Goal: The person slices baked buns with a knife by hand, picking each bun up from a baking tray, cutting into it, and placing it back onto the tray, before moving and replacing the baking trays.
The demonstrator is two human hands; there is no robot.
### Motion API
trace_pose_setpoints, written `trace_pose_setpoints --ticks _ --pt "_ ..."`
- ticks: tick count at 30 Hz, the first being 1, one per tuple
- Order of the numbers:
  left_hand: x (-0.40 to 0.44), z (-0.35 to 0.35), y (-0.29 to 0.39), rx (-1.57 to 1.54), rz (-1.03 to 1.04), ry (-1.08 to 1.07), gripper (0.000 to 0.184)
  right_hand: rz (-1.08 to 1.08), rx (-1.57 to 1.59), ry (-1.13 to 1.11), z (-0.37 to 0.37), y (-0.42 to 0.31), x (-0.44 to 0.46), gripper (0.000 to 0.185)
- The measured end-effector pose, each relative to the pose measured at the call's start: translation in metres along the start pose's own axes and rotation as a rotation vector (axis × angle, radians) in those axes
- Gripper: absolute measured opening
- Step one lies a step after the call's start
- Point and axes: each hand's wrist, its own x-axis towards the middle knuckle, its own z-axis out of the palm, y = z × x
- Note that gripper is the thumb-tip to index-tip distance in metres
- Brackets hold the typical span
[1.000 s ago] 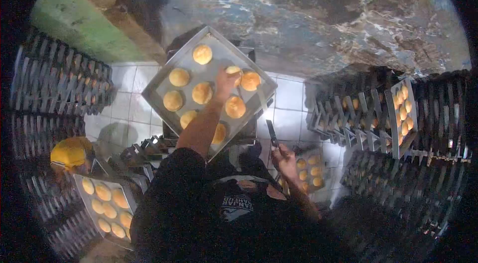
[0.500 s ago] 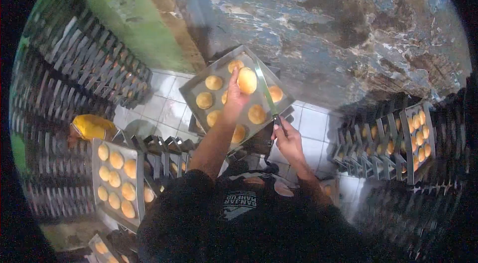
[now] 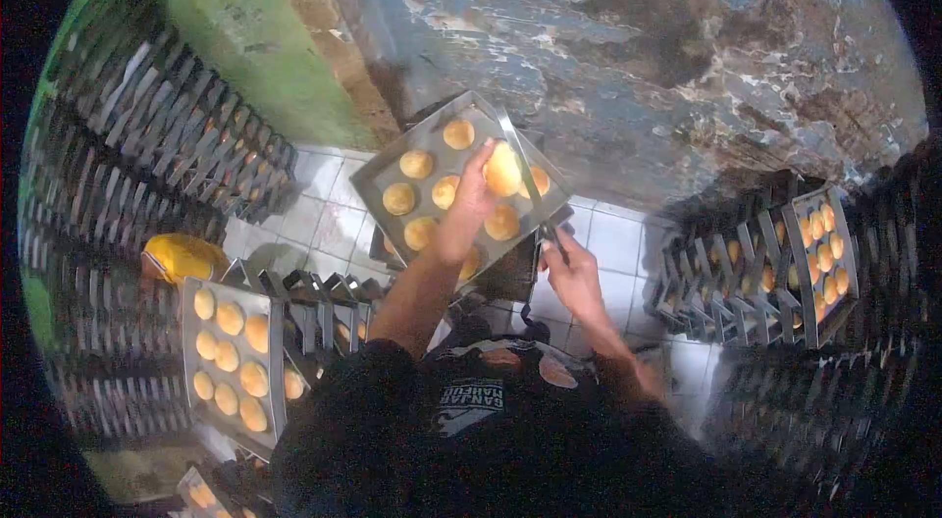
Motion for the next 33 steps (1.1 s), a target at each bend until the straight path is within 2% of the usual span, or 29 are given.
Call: trace_pose_setpoints --ticks 5,6,8,10,11,13,15,17,18,21,22,25,29,31,33 --pt "0.004 -0.001 0.012 0.059 0.033 0.074 0.039 -0.045 -0.008 0.005 0.007 -0.007 -0.005 0.043" --pt "0.005 -0.004 0.018 0.019 0.021 0.055 0.037 0.04 -0.022 -0.01 0.005 -0.004 -0.011 0.042" --pt "0.007 -0.008 0.017 -0.023 0.008 0.039 0.035 0.037 -0.003 0.005 0.006 0.0 -0.003 0.041" --pt "0.003 -0.01 -0.006 0.205 0.059 -0.091 0.033 0.044 -0.031 0.021 0.007 -0.018 0.005 0.039" --pt "0.002 -0.009 -0.008 0.205 0.051 -0.092 0.033 0.048 -0.03 0.027 0.006 -0.019 0.011 0.039" --pt "0.0 -0.003 -0.002 0.157 0.02 -0.081 0.024 -0.076 -0.051 -0.012 0.008 -0.019 0.022 0.044" --pt "0.002 -0.009 0.017 0.168 0.045 -0.075 0.023 -0.07 -0.07 -0.024 0.008 -0.005 0.006 0.044" --pt "0.002 -0.012 0.024 0.172 0.077 -0.063 0.022 0.053 -0.11 -0.036 0.007 0.005 -0.013 0.04" --pt "-0.003 -0.011 0.023 0.236 0.073 -0.074 0.021 0.025 -0.085 -0.05 0.007 0.006 -0.016 0.041" --pt "-0.014 -0.009 0.001 0.315 0.048 -0.157 0.021 0.137 -0.032 -0.037 0.008 -0.026 -0.001 0.04" --pt "-0.015 -0.004 -0.004 0.307 0.033 -0.158 0.02 -0.077 -0.079 -0.009 0.013 -0.014 0.016 0.041" --pt "-0.011 -0.006 0.002 0.295 0.037 -0.136 0.018 -0.092 -0.132 -0.058 0.004 -0.014 0.017 0.041" --pt "-0.017 -0.01 0.032 0.308 0.061 -0.045 0.014 -0.109 -0.119 -0.067 -0.003 0.033 -0.017 0.041" --pt "-0.019 -0.014 0.026 0.334 0.024 -0.094 0.019 0.08 -0.136 -0.075 -0.002 0.032 -0.022 0.041" --pt "-0.025 -0.008 0.006 0.403 -0.019 -0.115 0.023 0.068 -0.107 -0.092 0.003 0.016 -0.003 0.041"
